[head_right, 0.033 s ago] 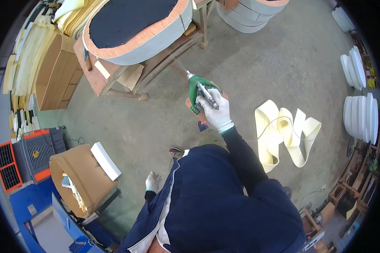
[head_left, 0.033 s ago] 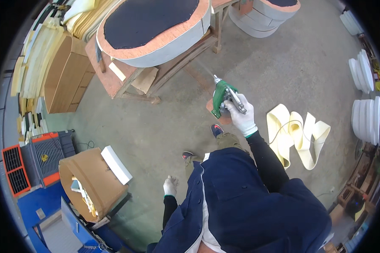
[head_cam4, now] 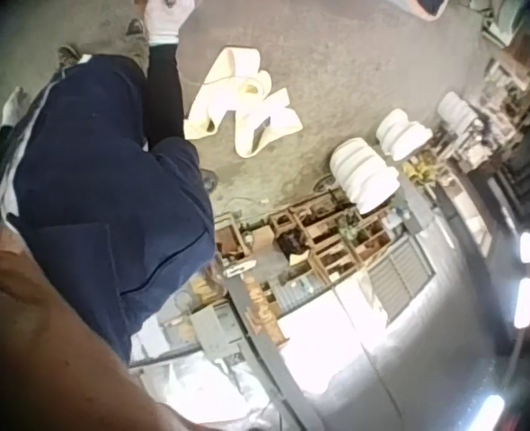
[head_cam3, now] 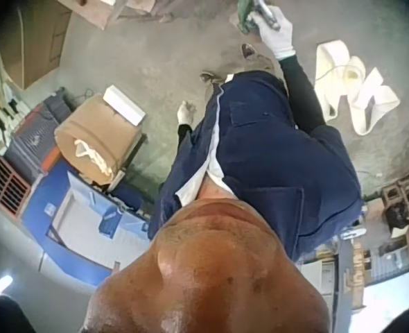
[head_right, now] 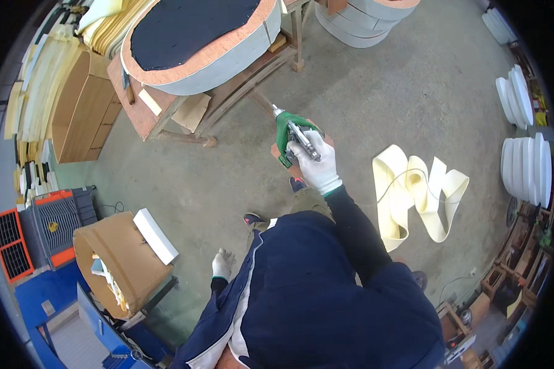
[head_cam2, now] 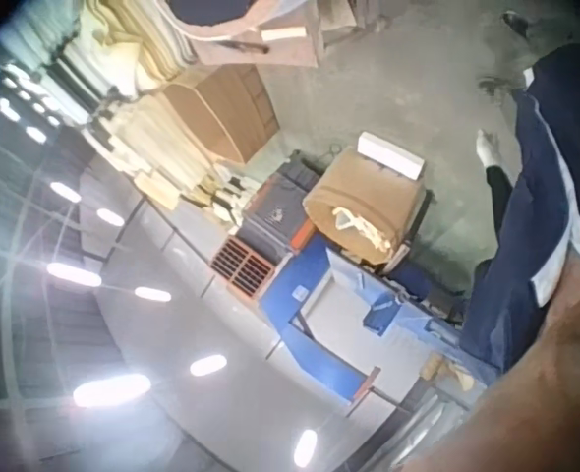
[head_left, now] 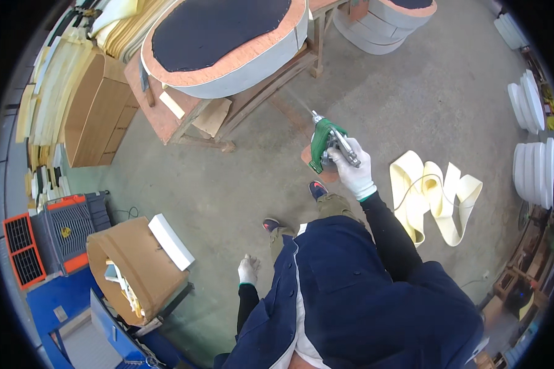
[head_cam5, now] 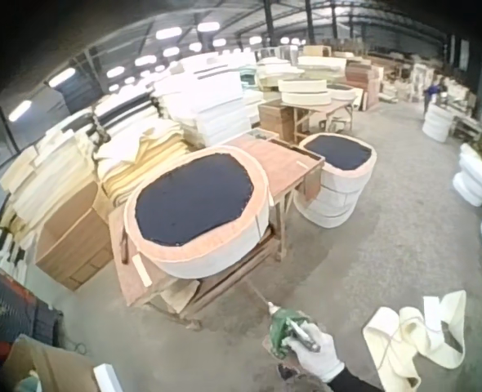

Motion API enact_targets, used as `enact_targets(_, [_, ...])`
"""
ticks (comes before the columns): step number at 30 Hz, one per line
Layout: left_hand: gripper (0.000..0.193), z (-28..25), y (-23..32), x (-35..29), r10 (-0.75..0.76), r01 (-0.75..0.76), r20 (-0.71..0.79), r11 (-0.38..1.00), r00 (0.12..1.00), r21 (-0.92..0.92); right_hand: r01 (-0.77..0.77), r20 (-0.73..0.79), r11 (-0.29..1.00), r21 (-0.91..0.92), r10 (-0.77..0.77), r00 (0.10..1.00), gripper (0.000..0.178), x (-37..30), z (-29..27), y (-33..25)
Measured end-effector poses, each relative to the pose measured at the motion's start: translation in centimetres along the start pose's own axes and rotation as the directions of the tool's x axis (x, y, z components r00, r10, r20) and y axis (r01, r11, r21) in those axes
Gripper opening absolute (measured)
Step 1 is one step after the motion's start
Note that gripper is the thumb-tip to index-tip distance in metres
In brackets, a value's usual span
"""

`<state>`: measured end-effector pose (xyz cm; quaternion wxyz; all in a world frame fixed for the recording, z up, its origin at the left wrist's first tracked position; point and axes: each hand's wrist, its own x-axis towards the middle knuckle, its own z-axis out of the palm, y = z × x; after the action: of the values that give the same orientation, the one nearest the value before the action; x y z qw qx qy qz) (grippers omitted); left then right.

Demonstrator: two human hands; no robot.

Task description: The person applies adhesive to the edge of a large, oval-shaped foam cushion using a spray gun. They then press a strip of beige foam padding along the glued edge to cover the perimeter. The person repeats this process, applying glue and attaching foam strips to different sections of the cushion's edge.

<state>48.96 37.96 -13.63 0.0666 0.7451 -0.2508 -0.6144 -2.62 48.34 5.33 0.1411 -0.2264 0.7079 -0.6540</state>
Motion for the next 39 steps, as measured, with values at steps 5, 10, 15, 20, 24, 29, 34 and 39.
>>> enact_targets(5, [0.053, -3.0, 5.2, 4.1, 0.028, -0.035, 0.095, 0.997, 0.995, 0.068, -0.097, -0.211, 0.995, -0.011, 0.093, 0.973, 0.017, -3.2, 4.0, -1.0])
enact_targets(10, [0.046, -8.6, 9.3, 8.7, -0.04, -0.001, 0.171, 0.973, 0.984, 0.233, -0.107, -0.323, 0.993, -0.053, 0.084, 0.943, 0.015, -7.1, 7.5, -2.0])
enact_targets(15, [0.049, -14.5, 15.0, 12.2, -0.021, -0.048, 0.18, 0.926, 0.983, 0.373, -0.123, -0.461, 0.992, -0.038, 0.091, 0.883, 0.02, -11.0, 11.3, -2.3])
enact_targets(20, [0.065, -17.0, 20.4, 13.7, 0.036, -0.132, 0.237, 0.905, 0.971, 0.405, -0.113, -0.511, 0.993, -0.02, 0.087, 0.855, 0.023, -12.7, 13.0, -1.8])
enact_targets(24, [0.068, -17.8, 20.7, 14.5, 0.069, -0.17, 0.276, 0.917, 0.959, 0.36, -0.134, -0.522, 0.991, -0.002, 0.113, 0.845, 0.024, -12.7, 13.2, -1.2])
enact_targets(29, [0.061, -20.2, 16.8, 15.3, 0.008, -0.101, 0.294, 0.947, 0.956, 0.305, -0.125, -0.511, 0.991, -0.052, 0.081, 0.856, 0.025, -13.0, 12.2, -0.2])
enact_targets(34, [0.055, -22.5, 11.5, 13.3, -0.011, -0.058, 0.178, 0.924, 0.984, 0.379, -0.111, -0.403, 0.992, -0.053, 0.081, 0.912, 0.022, -15.6, 11.9, -0.1])
enact_targets(39, [0.051, -22.8, 8.0, 10.0, -0.02, -0.032, 0.135, 0.928, 0.991, 0.37, -0.141, -0.349, 0.989, 0.048, 0.149, 0.925, 0.022, -18.2, 13.3, -1.0])
